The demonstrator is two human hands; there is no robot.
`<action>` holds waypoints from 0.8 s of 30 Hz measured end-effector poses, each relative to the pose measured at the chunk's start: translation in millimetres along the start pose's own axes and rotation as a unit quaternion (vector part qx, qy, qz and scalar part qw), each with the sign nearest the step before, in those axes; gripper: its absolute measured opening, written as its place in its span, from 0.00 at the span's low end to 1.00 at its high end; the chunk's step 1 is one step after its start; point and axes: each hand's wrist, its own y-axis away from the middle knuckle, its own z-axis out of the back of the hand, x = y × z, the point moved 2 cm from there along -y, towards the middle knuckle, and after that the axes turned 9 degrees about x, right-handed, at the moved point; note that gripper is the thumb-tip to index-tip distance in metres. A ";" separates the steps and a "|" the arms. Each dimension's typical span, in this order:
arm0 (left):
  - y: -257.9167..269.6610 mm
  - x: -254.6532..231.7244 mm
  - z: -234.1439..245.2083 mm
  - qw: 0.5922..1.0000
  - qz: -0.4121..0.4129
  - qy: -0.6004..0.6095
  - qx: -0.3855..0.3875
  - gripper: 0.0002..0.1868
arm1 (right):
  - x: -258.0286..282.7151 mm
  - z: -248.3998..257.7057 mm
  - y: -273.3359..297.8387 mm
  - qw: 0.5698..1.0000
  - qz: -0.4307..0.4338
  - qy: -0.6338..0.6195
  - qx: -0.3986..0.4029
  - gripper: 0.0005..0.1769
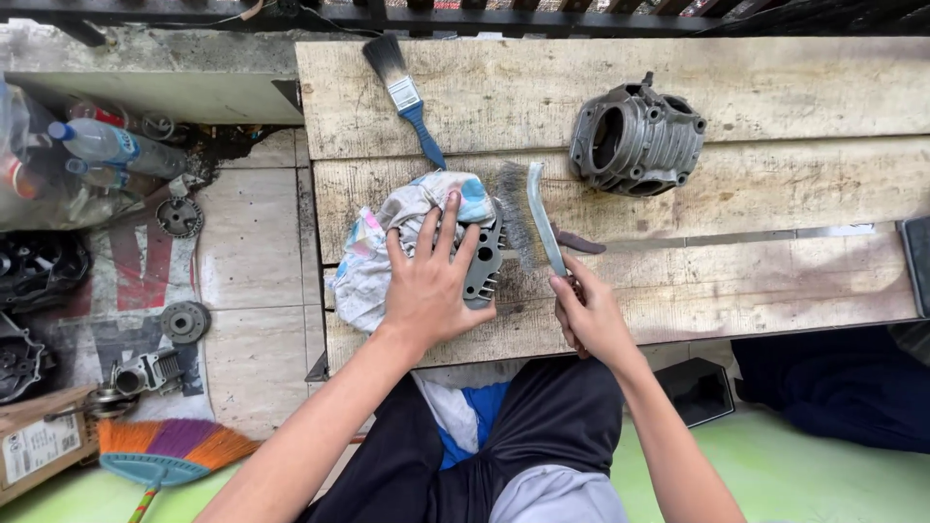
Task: The person scrubs a metal engine cylinder head with a wire brush while holding it steady with a cloth. They work on the surface of the part, removing grime, and occasionally wipe it with the cloth.
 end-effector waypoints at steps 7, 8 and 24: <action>2.0 1.8 1.1 0.998 -0.016 -0.028 -0.045 0.52 | 12.6 -1.8 -68.7 0.998 0.054 -0.019 0.012 0.25; 1.9 1.1 1.4 0.999 -0.013 -0.018 -0.031 0.52 | 14.8 -2.6 -77.3 0.997 0.067 -0.024 0.016 0.25; 0.7 1.0 4.3 1.000 -0.015 -0.010 0.005 0.53 | -10.9 1.1 -40.8 0.998 0.024 -0.055 0.012 0.26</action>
